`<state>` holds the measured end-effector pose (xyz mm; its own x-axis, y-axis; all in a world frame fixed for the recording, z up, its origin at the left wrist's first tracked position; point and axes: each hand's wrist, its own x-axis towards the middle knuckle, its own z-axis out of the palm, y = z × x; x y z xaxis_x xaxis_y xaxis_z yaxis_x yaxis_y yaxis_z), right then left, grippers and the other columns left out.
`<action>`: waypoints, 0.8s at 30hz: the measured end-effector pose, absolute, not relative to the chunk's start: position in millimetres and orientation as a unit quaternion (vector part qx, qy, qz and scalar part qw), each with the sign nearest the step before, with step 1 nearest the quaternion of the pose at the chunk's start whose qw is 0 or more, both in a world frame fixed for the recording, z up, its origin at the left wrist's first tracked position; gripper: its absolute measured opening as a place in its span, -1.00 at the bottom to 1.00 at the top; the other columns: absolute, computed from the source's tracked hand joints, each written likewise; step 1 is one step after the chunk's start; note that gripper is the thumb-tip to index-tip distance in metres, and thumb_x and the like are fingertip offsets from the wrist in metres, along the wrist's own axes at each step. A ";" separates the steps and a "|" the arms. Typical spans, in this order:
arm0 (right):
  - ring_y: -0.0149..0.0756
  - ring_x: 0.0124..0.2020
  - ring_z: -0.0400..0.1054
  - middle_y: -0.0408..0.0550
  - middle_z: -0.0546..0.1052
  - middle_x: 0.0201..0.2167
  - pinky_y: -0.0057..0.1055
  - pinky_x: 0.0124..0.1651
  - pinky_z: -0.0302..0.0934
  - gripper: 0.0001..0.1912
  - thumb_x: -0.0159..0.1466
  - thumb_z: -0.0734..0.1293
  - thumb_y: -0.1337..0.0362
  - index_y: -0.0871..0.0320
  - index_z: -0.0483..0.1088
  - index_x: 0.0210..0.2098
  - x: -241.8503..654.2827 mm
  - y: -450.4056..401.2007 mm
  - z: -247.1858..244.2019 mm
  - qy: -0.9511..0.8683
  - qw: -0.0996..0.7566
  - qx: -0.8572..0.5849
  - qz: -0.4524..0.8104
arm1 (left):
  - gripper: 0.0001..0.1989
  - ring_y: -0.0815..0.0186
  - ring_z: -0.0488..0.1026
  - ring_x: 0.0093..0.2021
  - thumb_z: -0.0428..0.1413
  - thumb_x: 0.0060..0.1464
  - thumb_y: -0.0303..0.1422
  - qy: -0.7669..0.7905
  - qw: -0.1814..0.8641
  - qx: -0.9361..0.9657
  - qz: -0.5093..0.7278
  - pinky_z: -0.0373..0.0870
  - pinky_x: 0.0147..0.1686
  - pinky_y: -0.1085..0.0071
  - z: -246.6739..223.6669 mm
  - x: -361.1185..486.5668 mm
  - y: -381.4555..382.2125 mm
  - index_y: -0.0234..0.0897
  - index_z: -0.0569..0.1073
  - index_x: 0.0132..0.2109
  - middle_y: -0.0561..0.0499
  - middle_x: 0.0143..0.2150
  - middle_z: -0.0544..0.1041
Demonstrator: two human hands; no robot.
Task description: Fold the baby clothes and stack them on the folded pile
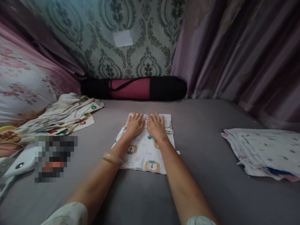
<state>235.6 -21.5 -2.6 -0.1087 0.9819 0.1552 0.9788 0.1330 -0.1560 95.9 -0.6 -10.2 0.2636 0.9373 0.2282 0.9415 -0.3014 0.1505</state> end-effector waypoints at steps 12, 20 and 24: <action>-0.10 0.39 -0.20 0.03 0.00 0.39 -0.04 0.35 -0.33 -0.43 0.40 -0.04 0.16 0.14 0.03 0.36 242.4 -19.3 -1.0 -0.726 0.085 -0.681 0.049 | -0.39 0.03 -0.03 0.39 -0.30 0.30 -0.11 -0.609 -0.002 -0.784 -0.120 -0.15 0.33 0.05 -14.3 85.7 1.2 -0.36 0.18 0.32 -0.20 0.37 0.14; -0.03 0.38 -0.17 0.23 0.05 0.36 -0.09 0.34 -0.28 -0.36 0.40 -0.05 0.14 0.46 0.03 0.32 265.6 -15.9 -6.9 -0.642 0.114 -0.758 0.015 | -0.37 0.03 -0.05 0.40 -0.31 0.29 -0.11 -0.643 -0.021 -0.759 -0.104 -0.20 0.34 0.02 -9.5 77.8 0.2 -0.45 0.12 0.33 -0.27 0.39 0.06; -0.02 0.37 -0.16 0.22 0.05 0.36 -0.10 0.34 -0.25 -0.35 0.40 -0.07 0.14 0.48 0.02 0.33 268.6 -15.0 -13.2 -0.641 0.108 -0.760 0.015 | -0.35 0.02 -0.06 0.40 -0.31 0.30 -0.10 -0.648 -0.033 -0.755 -0.094 -0.23 0.33 -0.01 -9.5 77.0 1.1 -0.47 0.10 0.34 -0.28 0.40 0.03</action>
<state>268.6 -15.0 -13.2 0.1777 0.9773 0.1155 0.9708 -0.1549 -0.1830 77.0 1.1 -9.5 0.1434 0.9846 0.0996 0.9723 -0.1589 0.1712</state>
